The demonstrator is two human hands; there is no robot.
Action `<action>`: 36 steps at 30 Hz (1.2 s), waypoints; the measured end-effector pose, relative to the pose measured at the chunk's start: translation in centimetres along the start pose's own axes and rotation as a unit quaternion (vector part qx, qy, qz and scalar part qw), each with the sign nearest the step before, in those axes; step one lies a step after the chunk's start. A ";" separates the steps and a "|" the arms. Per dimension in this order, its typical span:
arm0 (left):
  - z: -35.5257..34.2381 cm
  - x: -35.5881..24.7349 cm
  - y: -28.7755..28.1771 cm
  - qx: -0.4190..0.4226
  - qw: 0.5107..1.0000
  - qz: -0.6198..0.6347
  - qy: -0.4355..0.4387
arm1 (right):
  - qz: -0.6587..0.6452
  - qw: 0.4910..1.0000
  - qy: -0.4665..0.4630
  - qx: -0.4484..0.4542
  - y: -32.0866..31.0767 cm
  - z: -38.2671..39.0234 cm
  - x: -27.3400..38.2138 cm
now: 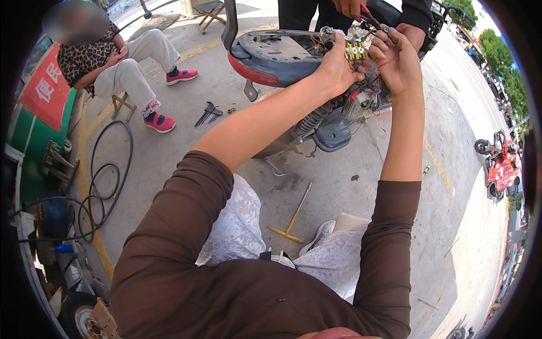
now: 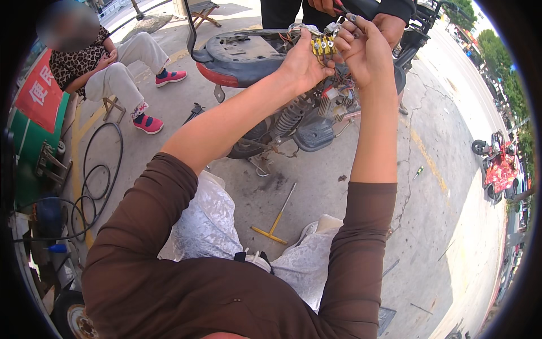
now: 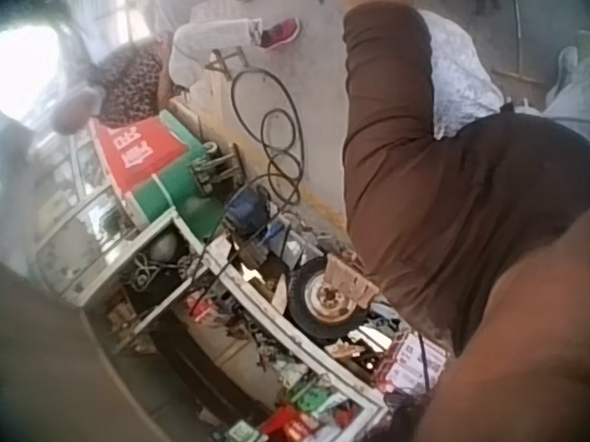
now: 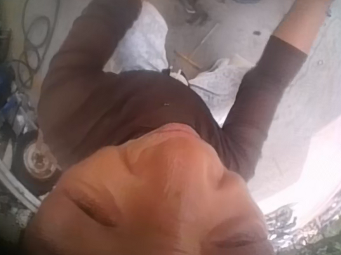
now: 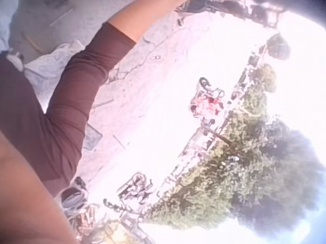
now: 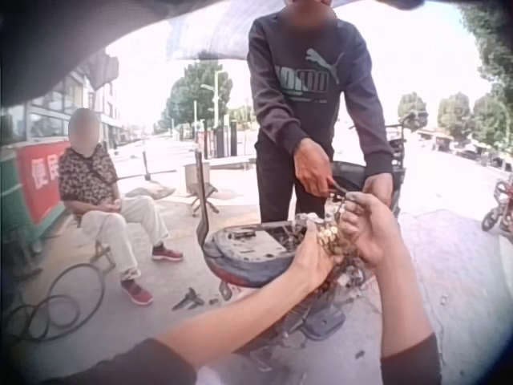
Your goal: The person is repairing a scooter's electrical system. They handle a silver rectangular component and connect wires using a yellow-handled screwdriver. Another person assists by holding wires while the main person secures connections.
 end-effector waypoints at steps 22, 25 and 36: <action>-0.7 0.6 0.0 0.015 0.999 0.042 0.010 | 0.806 0.557 -0.203 -0.013 2.2 1.8 -2.3; -0.4 0.5 0.2 0.002 0.997 0.073 0.012 | 0.799 0.558 -0.221 0.028 2.0 1.6 -2.7; 0.2 0.0 1.0 0.027 0.999 0.039 0.019 | 0.828 0.517 -0.219 0.013 2.2 1.4 -3.0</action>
Point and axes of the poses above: each hand's wrist, its own z-axis away from the middle knuckle, its own y-axis out of the palm, x = y × z, the point moved 6 cm from there along -z, towards the middle knuckle, and after that the axes turned 9 degrees about -z, right-handed, at the moved point
